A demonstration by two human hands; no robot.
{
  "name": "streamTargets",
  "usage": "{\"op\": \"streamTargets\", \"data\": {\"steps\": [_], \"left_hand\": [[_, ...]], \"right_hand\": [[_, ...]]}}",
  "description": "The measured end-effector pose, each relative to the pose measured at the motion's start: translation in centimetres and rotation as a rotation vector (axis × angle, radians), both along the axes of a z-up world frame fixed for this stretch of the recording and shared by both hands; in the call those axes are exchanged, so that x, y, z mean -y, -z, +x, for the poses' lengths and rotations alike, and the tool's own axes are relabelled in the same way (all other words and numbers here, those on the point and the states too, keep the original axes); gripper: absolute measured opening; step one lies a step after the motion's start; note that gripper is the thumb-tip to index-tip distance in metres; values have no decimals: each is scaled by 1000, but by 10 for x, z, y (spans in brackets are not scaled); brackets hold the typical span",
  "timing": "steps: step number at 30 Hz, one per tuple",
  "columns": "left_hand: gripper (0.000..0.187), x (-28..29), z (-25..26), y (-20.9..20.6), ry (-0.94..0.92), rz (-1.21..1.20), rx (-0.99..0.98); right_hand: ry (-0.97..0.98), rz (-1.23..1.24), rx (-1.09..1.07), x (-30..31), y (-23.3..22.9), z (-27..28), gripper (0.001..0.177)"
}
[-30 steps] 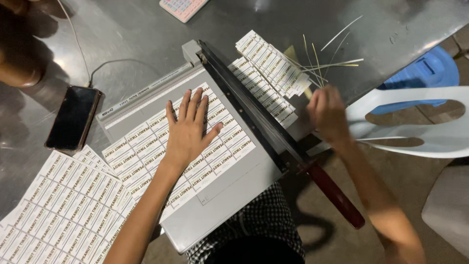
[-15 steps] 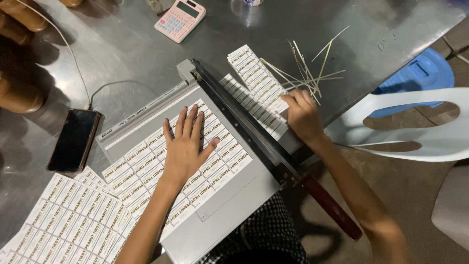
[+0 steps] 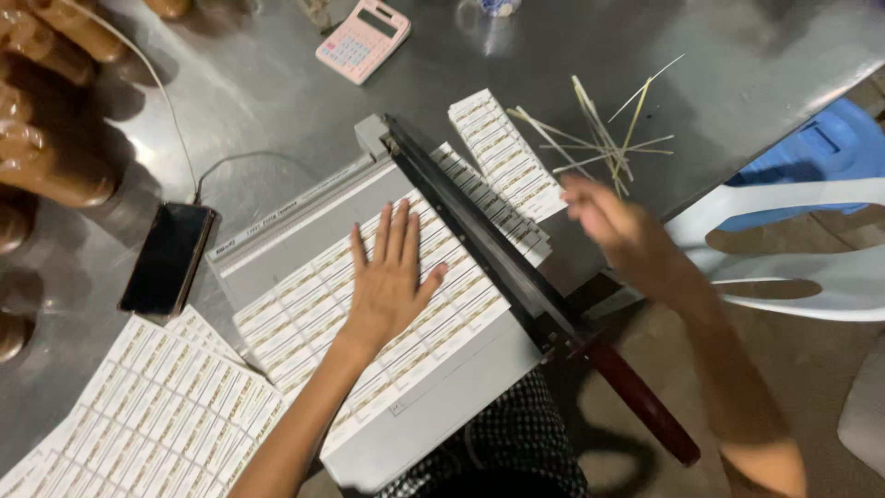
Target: The person aligns sheets of printed labels on a paper trimmer and cuts them into smaller strips using the trimmer's blade. The cut strips are stacked on the table. The person repeats this process with multiple sheets.
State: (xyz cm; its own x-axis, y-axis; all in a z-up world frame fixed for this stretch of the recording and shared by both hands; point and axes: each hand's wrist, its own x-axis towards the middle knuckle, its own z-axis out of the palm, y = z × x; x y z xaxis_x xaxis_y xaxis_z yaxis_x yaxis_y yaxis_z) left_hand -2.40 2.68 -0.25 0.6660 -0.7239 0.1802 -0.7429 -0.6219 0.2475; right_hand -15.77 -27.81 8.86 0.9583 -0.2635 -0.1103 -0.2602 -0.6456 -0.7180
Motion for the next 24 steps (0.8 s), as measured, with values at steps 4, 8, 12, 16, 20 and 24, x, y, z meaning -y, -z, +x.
{"op": "streamTargets", "data": {"steps": [4,8,12,16,20,24], "left_hand": [[93,22,8,5,15,-41,-5],[101,40,15,3,-19,-4,-30],[102,43,18,0,-26,-68,-42],[86,14,23,-1,-46,-86,-43],[85,17,16,5,-72,-56,-29],[86,23,15,7,-59,-81,-27]], "right_hand": [[-179,-450,-384,-52,-64,-66,98],[-214,-683,-719,-77,-88,-77,100],[-320,-527,-739,-82,-90,-89,100],[-289,-613,-538,-87,-72,-109,95],[-205,-656,-488,-102,-52,-111,87],[-143,-569,-355,-106,-52,-108,87]]}}
